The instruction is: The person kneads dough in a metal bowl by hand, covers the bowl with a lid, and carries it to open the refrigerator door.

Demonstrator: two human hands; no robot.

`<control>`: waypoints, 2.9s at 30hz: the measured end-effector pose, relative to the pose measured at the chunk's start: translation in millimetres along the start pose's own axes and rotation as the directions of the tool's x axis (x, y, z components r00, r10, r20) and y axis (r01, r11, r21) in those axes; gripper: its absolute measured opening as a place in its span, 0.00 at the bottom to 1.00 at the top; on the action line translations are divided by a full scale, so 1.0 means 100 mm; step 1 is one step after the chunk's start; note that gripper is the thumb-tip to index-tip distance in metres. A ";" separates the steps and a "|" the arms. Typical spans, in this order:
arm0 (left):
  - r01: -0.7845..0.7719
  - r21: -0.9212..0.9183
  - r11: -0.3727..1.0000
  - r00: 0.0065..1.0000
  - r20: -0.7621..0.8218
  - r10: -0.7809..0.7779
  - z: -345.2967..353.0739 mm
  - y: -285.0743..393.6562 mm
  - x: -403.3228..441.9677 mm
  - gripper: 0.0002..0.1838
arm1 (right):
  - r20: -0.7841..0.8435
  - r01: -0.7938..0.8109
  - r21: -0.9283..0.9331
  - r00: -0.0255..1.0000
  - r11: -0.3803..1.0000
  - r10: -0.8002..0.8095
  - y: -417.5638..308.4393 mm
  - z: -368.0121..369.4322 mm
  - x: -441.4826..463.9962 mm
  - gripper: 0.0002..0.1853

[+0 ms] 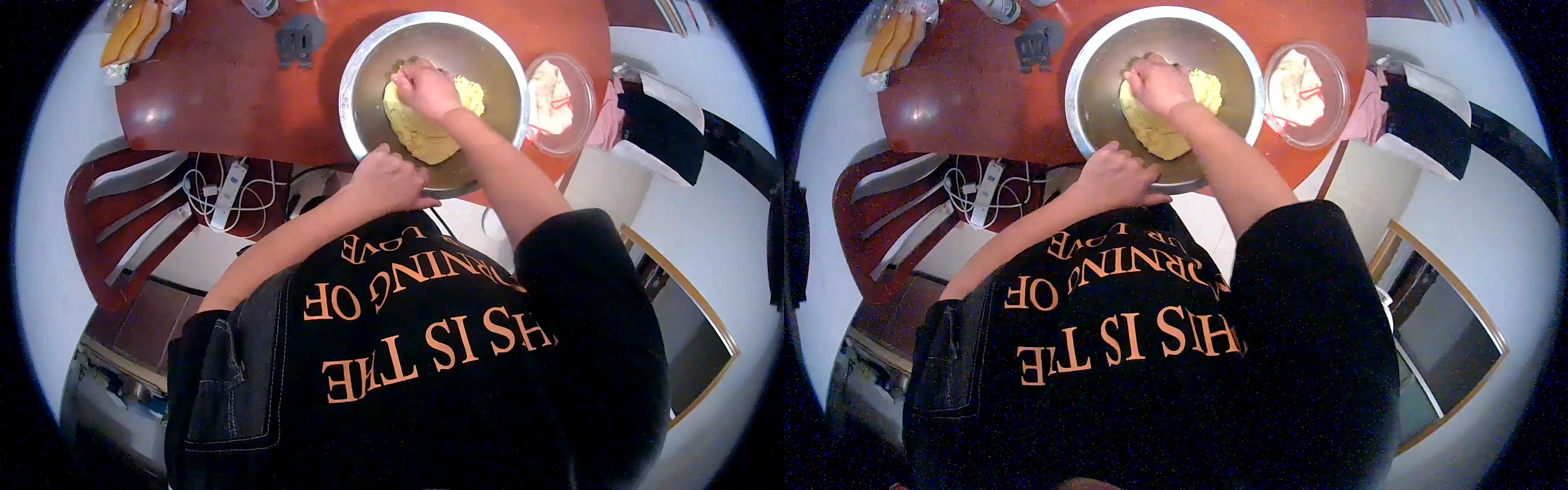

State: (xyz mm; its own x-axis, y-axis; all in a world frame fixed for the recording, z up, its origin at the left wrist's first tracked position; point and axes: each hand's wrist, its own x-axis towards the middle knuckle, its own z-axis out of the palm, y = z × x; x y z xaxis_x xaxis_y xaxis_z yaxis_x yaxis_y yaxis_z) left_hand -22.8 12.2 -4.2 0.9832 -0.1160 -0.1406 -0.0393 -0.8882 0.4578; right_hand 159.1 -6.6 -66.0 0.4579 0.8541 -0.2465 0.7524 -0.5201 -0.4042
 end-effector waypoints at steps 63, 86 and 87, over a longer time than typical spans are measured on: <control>0.067 0.013 0.998 0.977 0.201 -0.068 -0.17 0.11 0.06 0.27 | 0.529 -0.014 -0.460 0.798 0.888 0.287 -0.06 -0.49 0.11 0.35; 0.183 -0.012 0.983 0.938 0.301 -0.171 -0.21 0.22 0.12 0.30 | 0.450 0.164 -0.696 0.859 0.699 0.246 0.00 -0.72 -0.24 0.34; 0.185 -0.016 0.983 0.938 0.300 -0.172 -0.23 0.22 0.12 0.30 | 0.436 0.119 -0.673 0.861 0.730 0.261 0.00 -0.73 -0.30 0.34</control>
State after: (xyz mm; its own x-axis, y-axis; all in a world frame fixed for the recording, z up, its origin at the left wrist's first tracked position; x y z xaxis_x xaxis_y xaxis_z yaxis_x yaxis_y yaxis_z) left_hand -7.8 1.1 24.1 0.8760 -0.0895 -0.4739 0.1462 -0.8871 0.4379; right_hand 180.0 -31.7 6.0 0.3845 0.5995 -0.7020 0.9225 -0.2776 0.2681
